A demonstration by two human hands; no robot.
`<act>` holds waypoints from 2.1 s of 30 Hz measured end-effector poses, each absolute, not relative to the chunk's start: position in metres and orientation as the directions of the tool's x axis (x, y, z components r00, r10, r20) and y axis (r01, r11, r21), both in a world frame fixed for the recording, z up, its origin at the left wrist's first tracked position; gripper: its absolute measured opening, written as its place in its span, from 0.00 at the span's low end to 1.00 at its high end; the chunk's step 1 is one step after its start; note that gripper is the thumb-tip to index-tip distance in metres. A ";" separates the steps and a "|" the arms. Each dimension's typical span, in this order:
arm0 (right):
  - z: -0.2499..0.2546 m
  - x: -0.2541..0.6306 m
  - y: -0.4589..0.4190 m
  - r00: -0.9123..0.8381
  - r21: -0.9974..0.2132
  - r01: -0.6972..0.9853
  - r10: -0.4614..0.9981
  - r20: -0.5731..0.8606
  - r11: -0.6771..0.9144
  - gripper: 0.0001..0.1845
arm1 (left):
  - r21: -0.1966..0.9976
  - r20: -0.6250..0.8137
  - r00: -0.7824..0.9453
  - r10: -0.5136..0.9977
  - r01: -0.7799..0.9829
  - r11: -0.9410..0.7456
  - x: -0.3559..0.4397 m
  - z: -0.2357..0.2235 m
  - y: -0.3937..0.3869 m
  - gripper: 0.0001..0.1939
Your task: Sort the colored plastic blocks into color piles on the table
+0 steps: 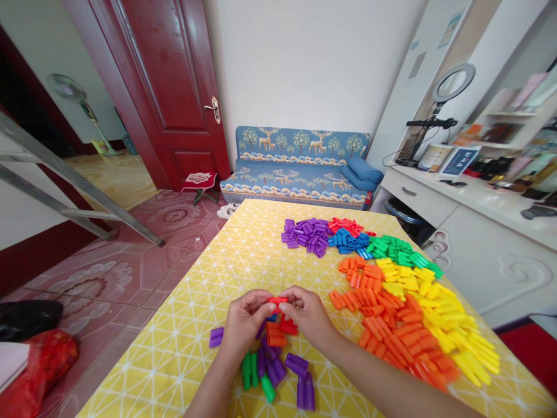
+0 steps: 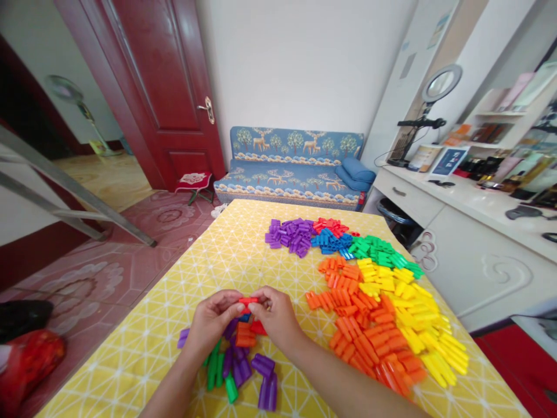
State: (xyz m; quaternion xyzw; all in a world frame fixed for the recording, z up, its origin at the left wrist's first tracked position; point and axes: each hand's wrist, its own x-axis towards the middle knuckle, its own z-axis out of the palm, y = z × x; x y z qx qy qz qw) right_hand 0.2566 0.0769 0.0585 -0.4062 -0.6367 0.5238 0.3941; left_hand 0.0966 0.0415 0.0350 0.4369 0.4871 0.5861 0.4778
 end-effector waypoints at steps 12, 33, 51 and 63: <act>0.083 0.357 0.199 0.143 -0.957 0.240 0.969 0.201 0.163 0.14 | 0.956 0.204 -0.256 0.945 0.258 -0.137 0.094 0.032 0.041 0.10; 0.068 0.440 0.325 0.403 -0.788 0.603 0.900 0.165 -0.125 0.13 | 0.914 0.246 -0.239 0.939 0.380 -0.143 0.096 0.033 0.038 0.09; 0.067 0.442 0.308 0.019 -0.168 0.986 0.985 0.170 0.010 0.29 | 0.915 0.226 -0.231 0.946 0.384 -0.124 0.097 0.033 0.039 0.10; 0.079 0.428 0.291 0.064 -0.359 0.931 0.942 0.330 0.063 0.28 | 0.921 0.212 -0.240 0.947 0.375 -0.111 0.094 0.030 0.040 0.11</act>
